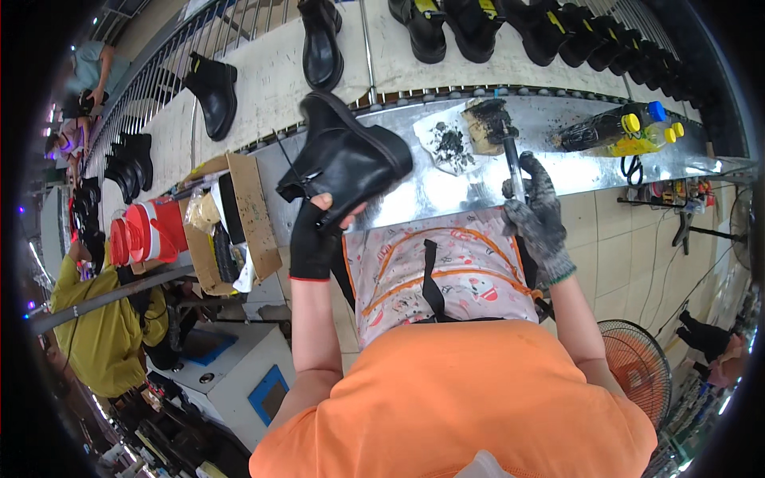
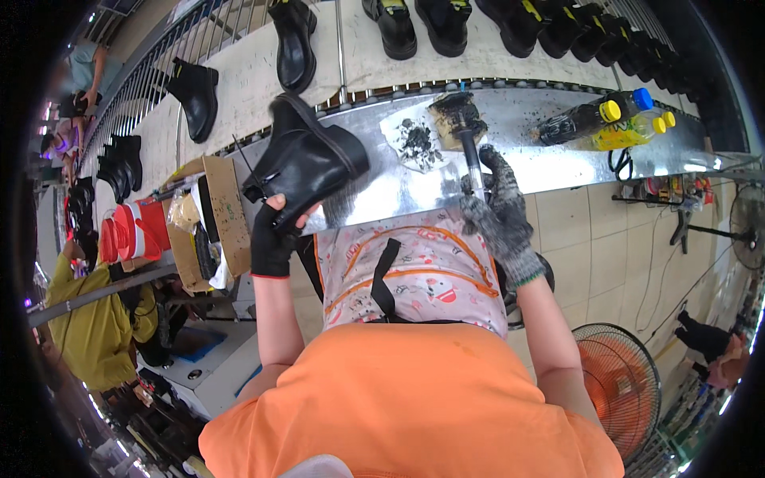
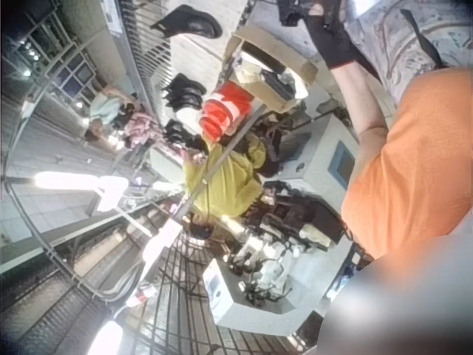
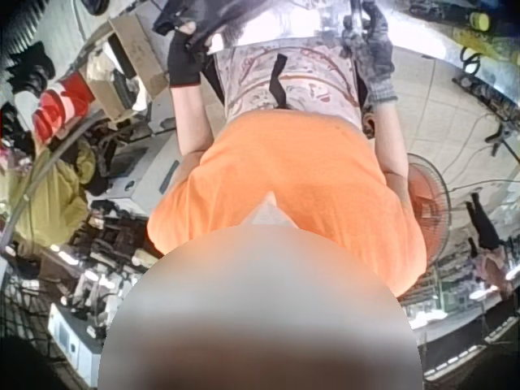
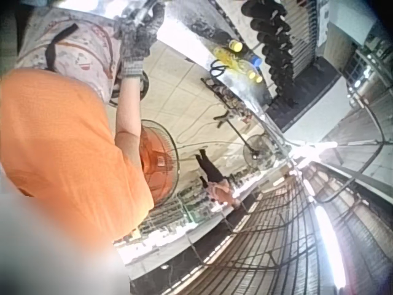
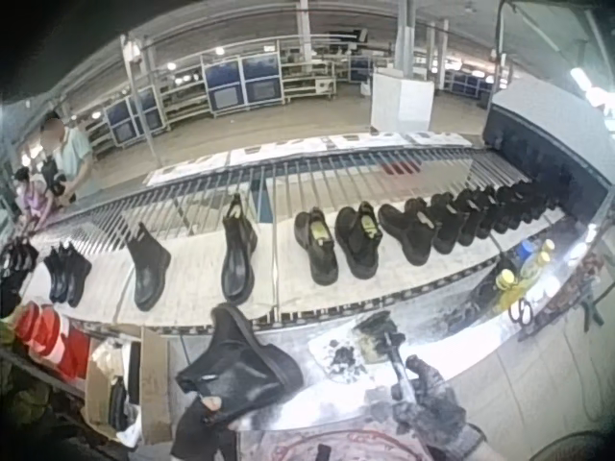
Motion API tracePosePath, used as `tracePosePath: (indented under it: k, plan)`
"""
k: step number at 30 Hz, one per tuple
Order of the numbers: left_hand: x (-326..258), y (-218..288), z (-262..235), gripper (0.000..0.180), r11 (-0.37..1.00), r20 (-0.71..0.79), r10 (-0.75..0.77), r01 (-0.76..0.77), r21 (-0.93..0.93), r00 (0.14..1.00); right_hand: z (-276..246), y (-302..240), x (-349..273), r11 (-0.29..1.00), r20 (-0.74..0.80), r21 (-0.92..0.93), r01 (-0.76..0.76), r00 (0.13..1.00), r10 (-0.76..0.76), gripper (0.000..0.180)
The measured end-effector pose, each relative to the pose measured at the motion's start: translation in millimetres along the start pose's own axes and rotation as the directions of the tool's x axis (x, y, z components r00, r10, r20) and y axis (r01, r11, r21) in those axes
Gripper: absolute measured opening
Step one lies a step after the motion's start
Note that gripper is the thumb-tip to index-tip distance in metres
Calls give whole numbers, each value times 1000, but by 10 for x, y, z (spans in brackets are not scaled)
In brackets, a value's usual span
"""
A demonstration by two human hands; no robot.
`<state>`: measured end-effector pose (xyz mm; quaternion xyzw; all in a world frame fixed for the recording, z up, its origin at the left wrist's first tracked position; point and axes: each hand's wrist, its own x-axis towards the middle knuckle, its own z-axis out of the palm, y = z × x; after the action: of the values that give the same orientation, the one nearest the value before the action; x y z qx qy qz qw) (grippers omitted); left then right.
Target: Polishing and finishing leather boots on a manufacturing line.
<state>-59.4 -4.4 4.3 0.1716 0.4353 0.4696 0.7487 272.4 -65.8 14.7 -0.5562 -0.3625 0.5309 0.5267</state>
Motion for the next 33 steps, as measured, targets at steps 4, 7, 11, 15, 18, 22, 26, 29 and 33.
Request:
tracePosePath:
  k: [4,7,11,15,18,22,26,29,33]
  plan:
    - [632,504,-362,35,951,-37,201,-186,248,979,-233,911,369,981,-60,-196,-3,998,-9,56]
    - [1257,985,-548,33,932,-71,300,-276,233,951,-249,1235,479,990,-64,-109,-92,994,86,36]
    - [1950,1491,-310,49,635,-77,614,-433,639,786,-296,1326,496,863,-142,-506,-4,987,-79,35]
    - [2604,1992,-810,49,486,-167,638,-225,844,752,-171,1137,474,657,-167,-750,-84,984,-65,39]
    - [2961,2220,-1300,48,-19,81,727,-98,995,682,-108,1128,497,717,-119,-697,-26,990,-79,37]
    - [2895,1749,-480,55,-544,461,837,367,754,293,-231,1289,467,791,-187,-609,-63,980,-65,34]
    - [2678,1307,668,50,-581,682,679,-367,726,274,-255,1308,454,808,-167,-585,-61,985,-47,32]
    - [2860,894,1346,55,-729,903,313,-535,427,294,-250,1265,438,801,-171,-593,-86,985,-21,32]
    - [3229,659,1842,58,-833,985,-63,-552,36,159,-235,1385,427,803,-122,-594,-48,992,-32,33]
